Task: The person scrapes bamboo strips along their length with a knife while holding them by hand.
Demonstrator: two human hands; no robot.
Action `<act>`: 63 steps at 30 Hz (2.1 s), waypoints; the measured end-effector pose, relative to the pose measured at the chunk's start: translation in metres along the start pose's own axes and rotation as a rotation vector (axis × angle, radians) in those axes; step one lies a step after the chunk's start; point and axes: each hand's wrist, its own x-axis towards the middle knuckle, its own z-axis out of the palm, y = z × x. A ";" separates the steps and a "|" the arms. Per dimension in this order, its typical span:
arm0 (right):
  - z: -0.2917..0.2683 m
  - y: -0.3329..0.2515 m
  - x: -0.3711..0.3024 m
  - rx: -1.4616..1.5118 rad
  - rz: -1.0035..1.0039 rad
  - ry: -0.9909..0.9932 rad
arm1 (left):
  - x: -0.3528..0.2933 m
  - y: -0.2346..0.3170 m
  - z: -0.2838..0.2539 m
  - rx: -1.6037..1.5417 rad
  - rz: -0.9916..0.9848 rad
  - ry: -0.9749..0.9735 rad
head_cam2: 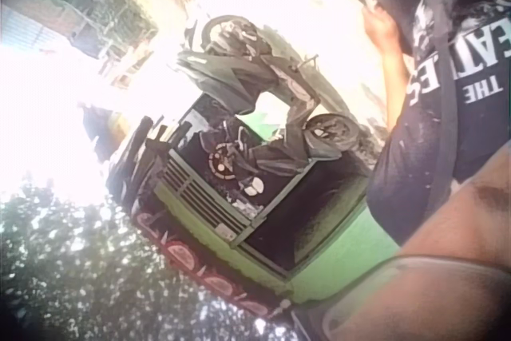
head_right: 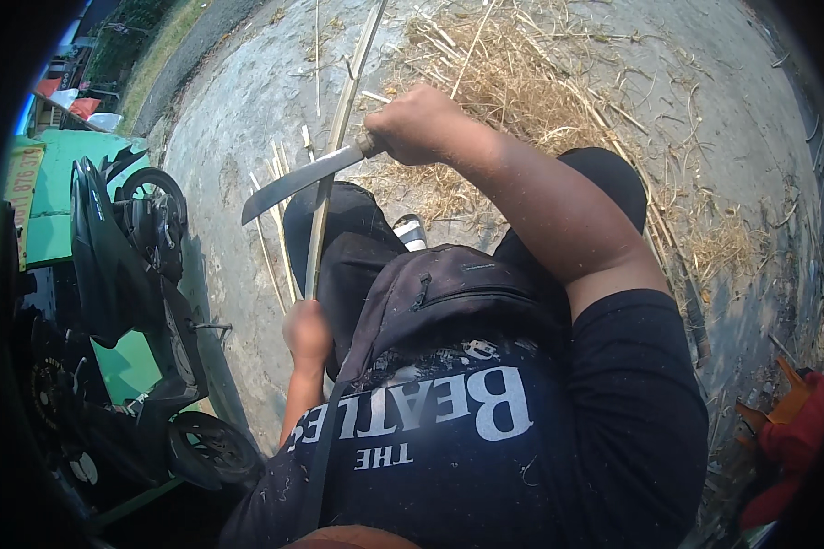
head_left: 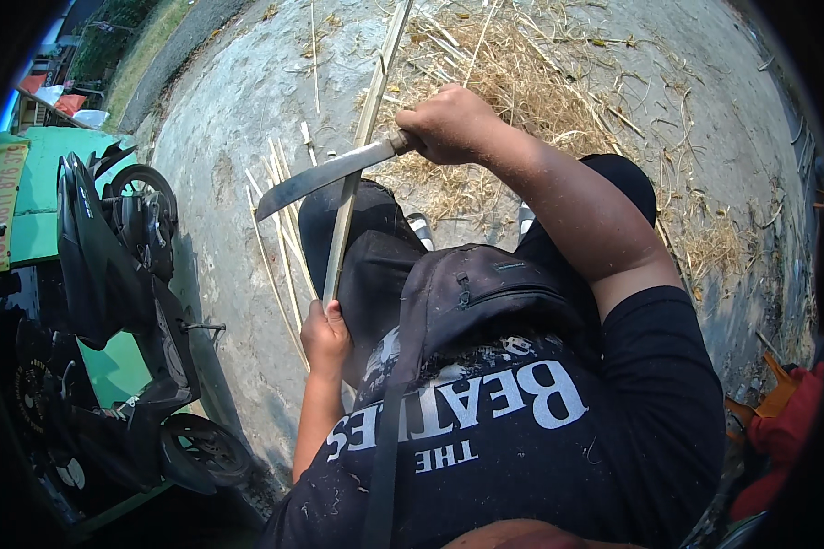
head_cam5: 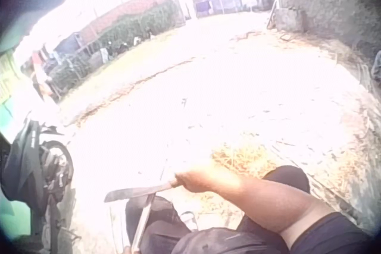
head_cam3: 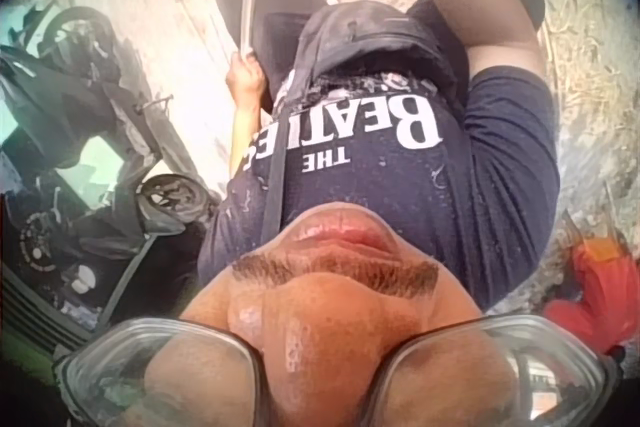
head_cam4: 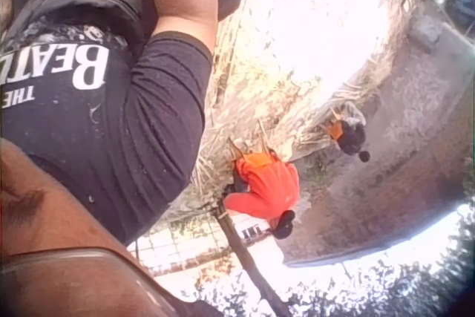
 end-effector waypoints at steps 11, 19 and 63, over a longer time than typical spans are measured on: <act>0.001 0.040 0.001 0.190 0.412 -0.031 | 0.009 0.000 -0.007 0.029 0.000 -0.066; -0.007 0.022 0.005 0.039 0.094 -0.076 | 0.008 0.001 -0.002 -0.034 -0.012 -0.026; 0.006 0.034 -0.010 0.163 0.140 -0.048 | -0.026 -0.009 -0.042 -0.010 -0.020 -0.119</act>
